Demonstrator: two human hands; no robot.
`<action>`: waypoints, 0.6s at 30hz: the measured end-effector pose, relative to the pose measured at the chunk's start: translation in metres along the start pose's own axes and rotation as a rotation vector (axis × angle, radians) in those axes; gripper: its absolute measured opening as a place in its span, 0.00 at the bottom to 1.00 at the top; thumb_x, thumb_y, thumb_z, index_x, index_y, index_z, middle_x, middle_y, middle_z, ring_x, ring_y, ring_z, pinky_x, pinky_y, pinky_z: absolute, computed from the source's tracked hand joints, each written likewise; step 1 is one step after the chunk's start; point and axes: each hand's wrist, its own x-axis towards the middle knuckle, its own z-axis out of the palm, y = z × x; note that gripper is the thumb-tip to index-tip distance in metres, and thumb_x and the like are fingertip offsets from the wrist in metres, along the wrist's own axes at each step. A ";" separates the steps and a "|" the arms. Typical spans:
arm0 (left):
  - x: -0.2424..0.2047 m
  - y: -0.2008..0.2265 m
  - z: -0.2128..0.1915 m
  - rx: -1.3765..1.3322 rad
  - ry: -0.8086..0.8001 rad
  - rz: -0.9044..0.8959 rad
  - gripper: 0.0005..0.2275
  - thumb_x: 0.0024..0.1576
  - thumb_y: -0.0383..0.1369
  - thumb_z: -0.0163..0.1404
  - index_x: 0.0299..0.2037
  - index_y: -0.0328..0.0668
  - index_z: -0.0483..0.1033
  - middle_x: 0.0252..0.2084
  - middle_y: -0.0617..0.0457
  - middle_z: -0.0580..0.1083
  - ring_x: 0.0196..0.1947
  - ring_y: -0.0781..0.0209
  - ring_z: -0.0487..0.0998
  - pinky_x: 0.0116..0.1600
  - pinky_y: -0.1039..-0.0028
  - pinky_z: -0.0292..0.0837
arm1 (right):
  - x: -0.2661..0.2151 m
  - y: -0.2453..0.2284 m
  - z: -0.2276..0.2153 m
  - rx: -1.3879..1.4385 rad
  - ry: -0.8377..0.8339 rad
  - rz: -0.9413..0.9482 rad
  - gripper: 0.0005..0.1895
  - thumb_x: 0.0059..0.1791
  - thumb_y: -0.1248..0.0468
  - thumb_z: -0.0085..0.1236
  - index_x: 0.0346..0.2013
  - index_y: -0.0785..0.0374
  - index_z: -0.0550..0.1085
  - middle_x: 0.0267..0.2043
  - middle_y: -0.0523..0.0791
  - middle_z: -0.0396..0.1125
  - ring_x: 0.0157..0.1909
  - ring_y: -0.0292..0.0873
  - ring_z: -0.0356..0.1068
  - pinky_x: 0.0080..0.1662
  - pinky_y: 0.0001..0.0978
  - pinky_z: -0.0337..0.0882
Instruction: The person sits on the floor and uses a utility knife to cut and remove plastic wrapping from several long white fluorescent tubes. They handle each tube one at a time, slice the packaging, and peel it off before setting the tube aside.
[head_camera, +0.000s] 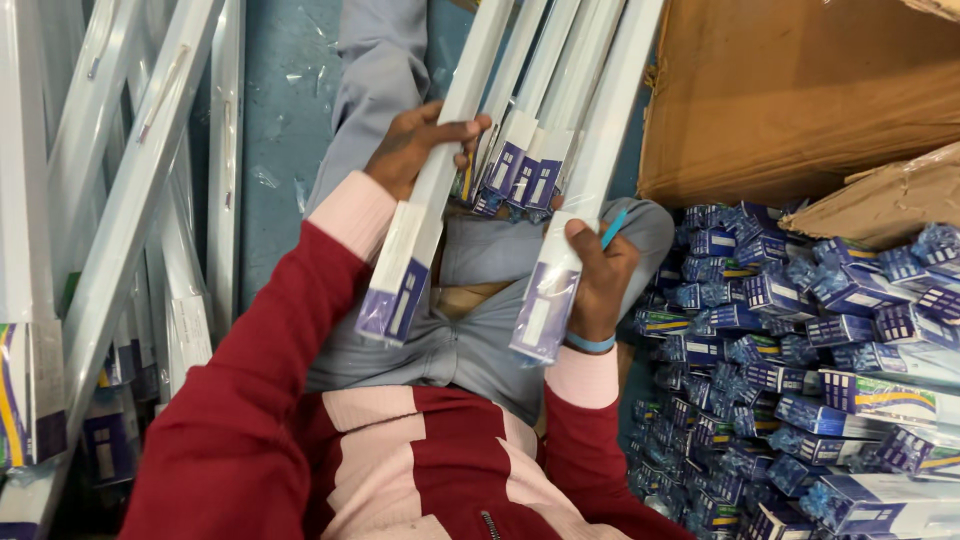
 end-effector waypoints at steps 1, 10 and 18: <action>0.007 0.004 0.001 -0.037 -0.022 -0.010 0.18 0.60 0.24 0.54 0.59 0.17 0.71 0.42 0.45 0.76 0.34 0.66 0.74 0.37 0.78 0.74 | -0.003 -0.002 0.004 -0.055 0.001 -0.013 0.19 0.52 0.61 0.59 0.48 0.79 0.78 0.34 0.48 0.73 0.31 0.37 0.69 0.34 0.26 0.66; 0.091 -0.028 -0.012 0.196 0.062 -0.130 0.18 0.58 0.29 0.53 0.57 0.30 0.71 0.38 0.48 0.74 0.32 0.63 0.75 0.33 0.74 0.78 | -0.001 -0.010 0.020 0.000 -0.032 0.001 0.21 0.52 0.60 0.58 0.50 0.78 0.77 0.33 0.47 0.72 0.31 0.35 0.69 0.33 0.25 0.66; 0.114 -0.062 -0.011 0.921 0.292 0.475 0.33 0.73 0.53 0.48 0.73 0.27 0.58 0.68 0.31 0.65 0.67 0.34 0.68 0.68 0.49 0.63 | -0.015 0.010 -0.003 0.056 -0.070 0.113 0.21 0.50 0.60 0.60 0.49 0.79 0.78 0.33 0.50 0.74 0.30 0.37 0.70 0.33 0.27 0.68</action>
